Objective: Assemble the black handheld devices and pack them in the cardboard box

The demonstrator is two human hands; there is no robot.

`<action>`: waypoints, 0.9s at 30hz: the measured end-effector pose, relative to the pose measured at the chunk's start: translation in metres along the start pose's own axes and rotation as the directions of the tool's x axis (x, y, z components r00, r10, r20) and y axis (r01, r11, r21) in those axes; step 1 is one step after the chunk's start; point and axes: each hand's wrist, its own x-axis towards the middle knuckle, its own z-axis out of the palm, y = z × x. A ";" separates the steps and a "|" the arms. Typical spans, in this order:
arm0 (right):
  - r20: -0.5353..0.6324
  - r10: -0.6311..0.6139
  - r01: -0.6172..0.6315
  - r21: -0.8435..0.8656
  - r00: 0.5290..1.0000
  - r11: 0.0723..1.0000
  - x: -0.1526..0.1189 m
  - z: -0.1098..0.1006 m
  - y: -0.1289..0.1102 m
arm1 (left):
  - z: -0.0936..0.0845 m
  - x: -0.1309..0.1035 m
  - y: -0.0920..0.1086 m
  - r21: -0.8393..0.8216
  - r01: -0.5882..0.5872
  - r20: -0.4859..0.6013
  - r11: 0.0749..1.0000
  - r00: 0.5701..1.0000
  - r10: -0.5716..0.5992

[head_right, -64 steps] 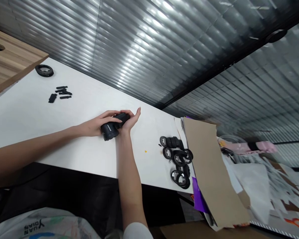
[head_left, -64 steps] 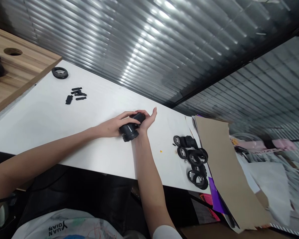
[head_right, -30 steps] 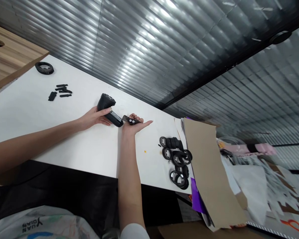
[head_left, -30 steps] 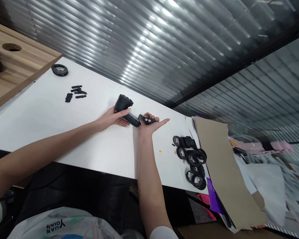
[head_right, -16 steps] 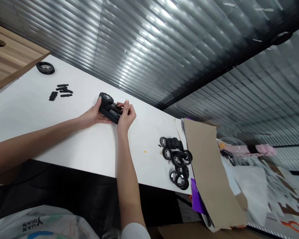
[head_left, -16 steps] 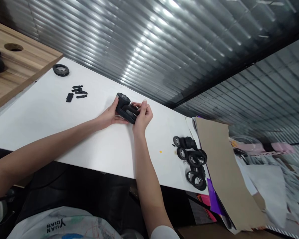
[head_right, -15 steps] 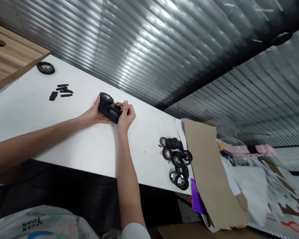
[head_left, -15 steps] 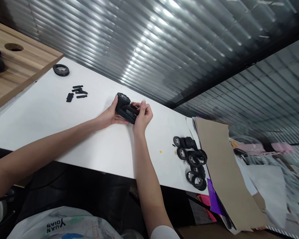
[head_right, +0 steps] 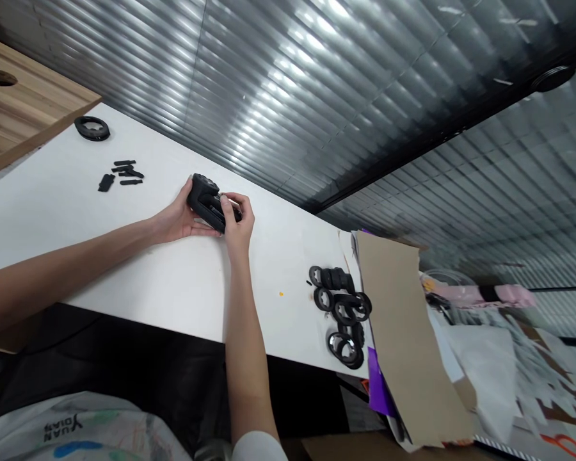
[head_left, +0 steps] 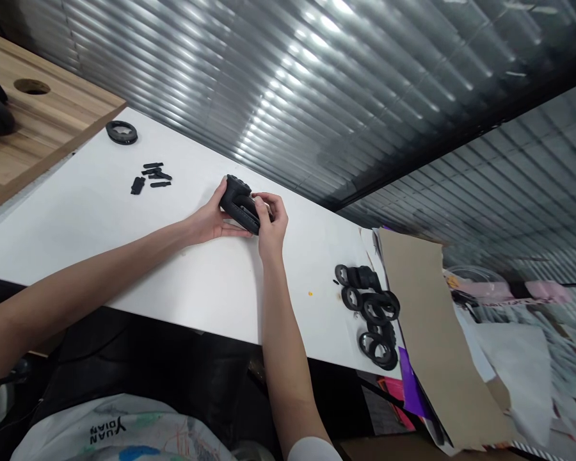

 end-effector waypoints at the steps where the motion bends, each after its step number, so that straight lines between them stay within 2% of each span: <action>1: 0.010 0.000 0.000 0.002 1.000 1.000 0.000 -0.001 0.000 | -0.001 0.000 0.000 0.003 0.005 0.001 1.000 1.000 -0.005; 12: 0.056 0.086 -0.086 -0.010 0.995 0.996 0.003 -0.011 0.002 | 0.001 0.001 0.002 0.071 0.037 -0.049 0.997 0.998 -0.034; 19: 0.098 0.121 -0.125 0.031 0.988 0.992 0.006 -0.017 0.005 | 0.004 -0.002 0.005 0.074 0.044 -0.034 0.996 0.999 -0.042; 27: 0.116 0.084 -0.079 -0.048 0.990 0.996 0.005 -0.020 -0.001 | 0.000 0.000 0.003 0.064 0.043 -0.022 0.997 0.999 -0.042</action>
